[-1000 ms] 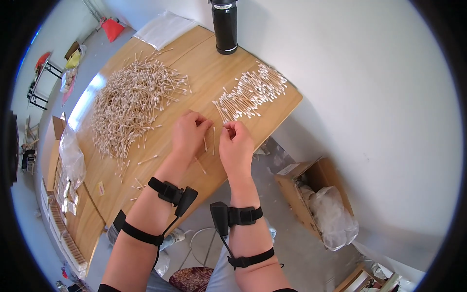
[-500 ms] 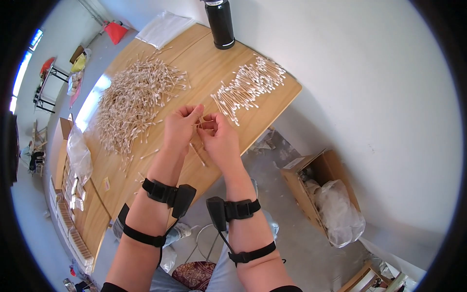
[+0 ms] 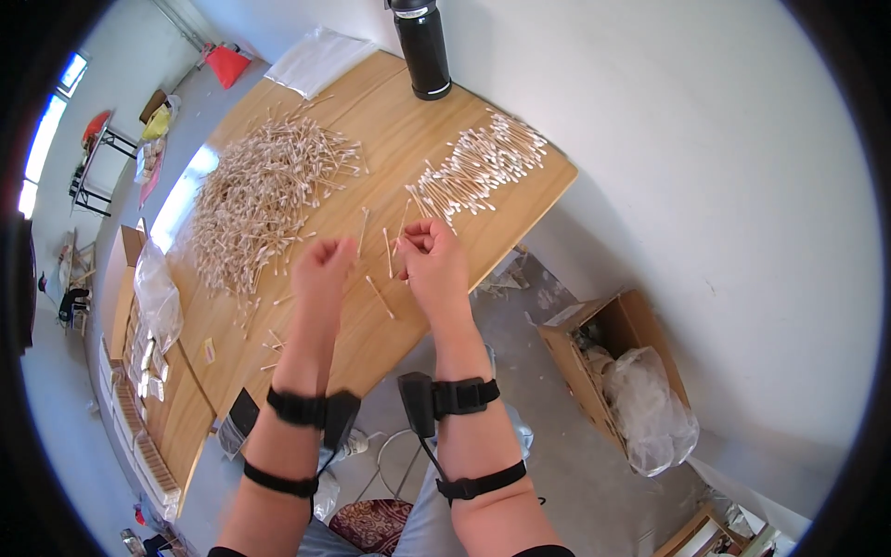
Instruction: Sort and arrange a large quantity of cotton swabs on a wooden table into neat rows.
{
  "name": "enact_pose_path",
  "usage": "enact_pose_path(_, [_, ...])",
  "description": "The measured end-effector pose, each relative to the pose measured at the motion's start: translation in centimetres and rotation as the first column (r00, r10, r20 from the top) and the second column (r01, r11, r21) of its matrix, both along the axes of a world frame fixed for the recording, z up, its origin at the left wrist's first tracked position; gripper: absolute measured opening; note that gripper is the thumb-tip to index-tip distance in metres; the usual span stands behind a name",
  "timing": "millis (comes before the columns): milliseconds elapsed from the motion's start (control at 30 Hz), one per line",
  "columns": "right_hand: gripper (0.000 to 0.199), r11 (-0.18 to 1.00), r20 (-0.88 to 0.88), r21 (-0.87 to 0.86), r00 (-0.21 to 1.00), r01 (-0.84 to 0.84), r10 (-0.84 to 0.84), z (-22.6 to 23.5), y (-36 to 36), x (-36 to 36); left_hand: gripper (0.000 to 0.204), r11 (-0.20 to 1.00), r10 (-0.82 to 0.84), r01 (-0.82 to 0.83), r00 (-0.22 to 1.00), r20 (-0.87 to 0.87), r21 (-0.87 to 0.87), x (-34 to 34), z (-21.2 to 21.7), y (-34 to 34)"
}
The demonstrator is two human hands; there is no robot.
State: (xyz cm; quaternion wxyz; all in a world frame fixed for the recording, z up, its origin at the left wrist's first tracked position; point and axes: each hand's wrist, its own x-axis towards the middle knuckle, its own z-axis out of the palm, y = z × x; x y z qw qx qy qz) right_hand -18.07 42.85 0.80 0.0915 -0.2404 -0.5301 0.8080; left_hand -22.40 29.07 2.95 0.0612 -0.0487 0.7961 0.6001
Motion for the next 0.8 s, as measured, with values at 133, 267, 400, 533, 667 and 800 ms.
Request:
enact_pose_path(133, [0.015,0.993,-0.007,0.115,1.000,0.019,-0.018,-0.1,0.4,0.0,0.014,0.931,-0.249,0.300,0.939,0.238,-0.206,9.7,2.1,-3.1])
enact_pose_path(267, [0.013,0.984,-0.035,0.168,0.998,0.064,-0.058,0.3,0.2,0.1,0.018,0.776,-0.535,0.568,0.823,0.191,-0.275,16.7,-0.2,-7.0])
enact_pose_path(400, [0.012,0.974,0.008,0.225,1.000,0.013,-0.015,0.3,0.7,0.4,0.020,0.637,-0.570,0.428,0.821,-0.019,-0.641,20.2,-4.4,-8.8])
enact_pose_path(533, [0.014,0.981,0.011,0.188,0.999,0.038,-0.041,0.4,0.4,0.4,0.027,0.515,-0.537,0.662,0.745,0.396,-0.545,19.0,-1.6,-9.4])
enact_pose_path(667, [0.013,0.965,0.024,0.243,0.994,0.099,-0.108,0.5,0.7,0.6,0.027,0.408,-0.723,0.806,0.572,0.386,-0.430,15.8,1.5,-9.1])
enact_pose_path(800, [0.015,0.953,0.048,0.277,0.989,0.124,-0.142,1.1,0.9,0.8,0.017,0.699,-0.603,0.604,0.786,0.139,-0.383,10.8,5.3,-7.6])
